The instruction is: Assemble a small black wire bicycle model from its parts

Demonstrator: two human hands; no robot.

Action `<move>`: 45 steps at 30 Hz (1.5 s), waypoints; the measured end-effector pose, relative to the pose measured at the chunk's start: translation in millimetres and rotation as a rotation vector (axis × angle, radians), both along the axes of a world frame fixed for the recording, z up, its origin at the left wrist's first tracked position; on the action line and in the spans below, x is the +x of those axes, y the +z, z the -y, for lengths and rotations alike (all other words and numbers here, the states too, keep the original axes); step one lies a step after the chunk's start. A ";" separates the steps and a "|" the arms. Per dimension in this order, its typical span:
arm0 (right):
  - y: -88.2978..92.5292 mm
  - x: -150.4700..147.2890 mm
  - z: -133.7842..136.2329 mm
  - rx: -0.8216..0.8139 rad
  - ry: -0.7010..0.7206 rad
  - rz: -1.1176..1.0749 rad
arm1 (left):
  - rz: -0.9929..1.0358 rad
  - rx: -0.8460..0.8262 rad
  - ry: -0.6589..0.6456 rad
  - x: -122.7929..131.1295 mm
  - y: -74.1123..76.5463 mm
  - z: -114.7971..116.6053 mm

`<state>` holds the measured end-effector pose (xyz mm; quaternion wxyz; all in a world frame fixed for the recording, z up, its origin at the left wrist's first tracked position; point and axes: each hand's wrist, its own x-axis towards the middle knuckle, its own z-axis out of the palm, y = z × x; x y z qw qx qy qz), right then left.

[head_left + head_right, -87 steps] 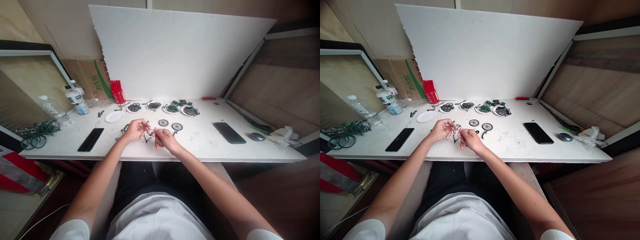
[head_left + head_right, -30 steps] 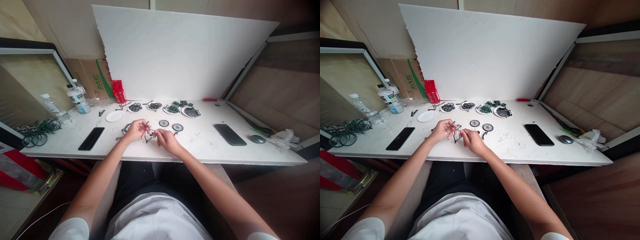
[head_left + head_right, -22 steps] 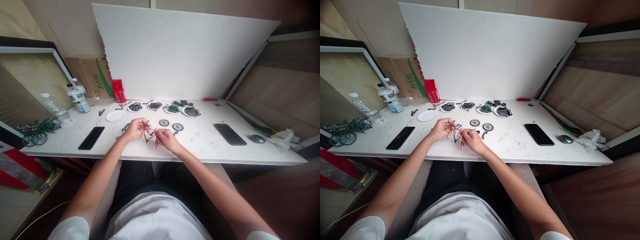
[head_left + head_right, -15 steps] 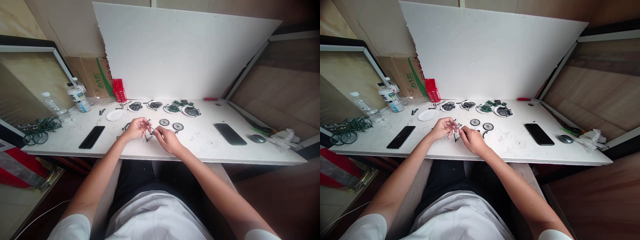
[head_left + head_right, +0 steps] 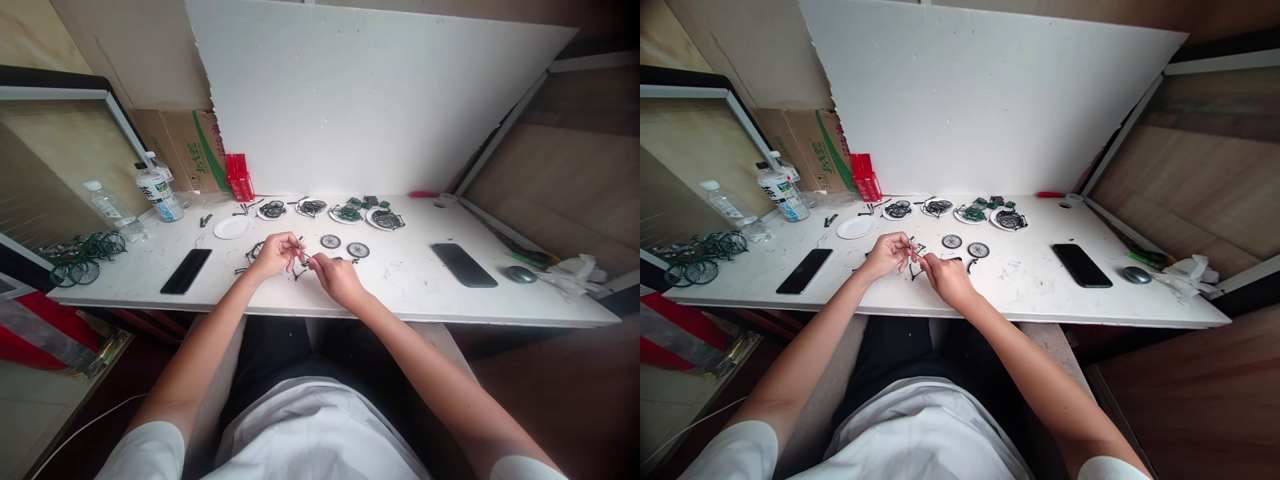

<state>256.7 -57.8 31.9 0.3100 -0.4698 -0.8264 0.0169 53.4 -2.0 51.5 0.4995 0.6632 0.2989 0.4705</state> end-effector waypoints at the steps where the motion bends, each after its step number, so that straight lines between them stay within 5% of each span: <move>1: 1.0 -0.3 1.2 -0.035 0.022 -0.048 | 0.001 0.002 0.001 0.2 -0.1 0.0; 10: 16.6 -2.9 12.0 -0.297 0.164 -0.368 | -0.021 0.025 -0.010 -1.9 5.2 1.9; 24: 13.4 7.2 2.2 0.119 0.007 0.116 | -0.076 0.026 -0.038 -7.2 0.6 -3.1; 45: 4.6 3.2 -0.9 0.168 -0.112 0.189 | -0.120 0.010 0.013 -2.9 2.8 1.1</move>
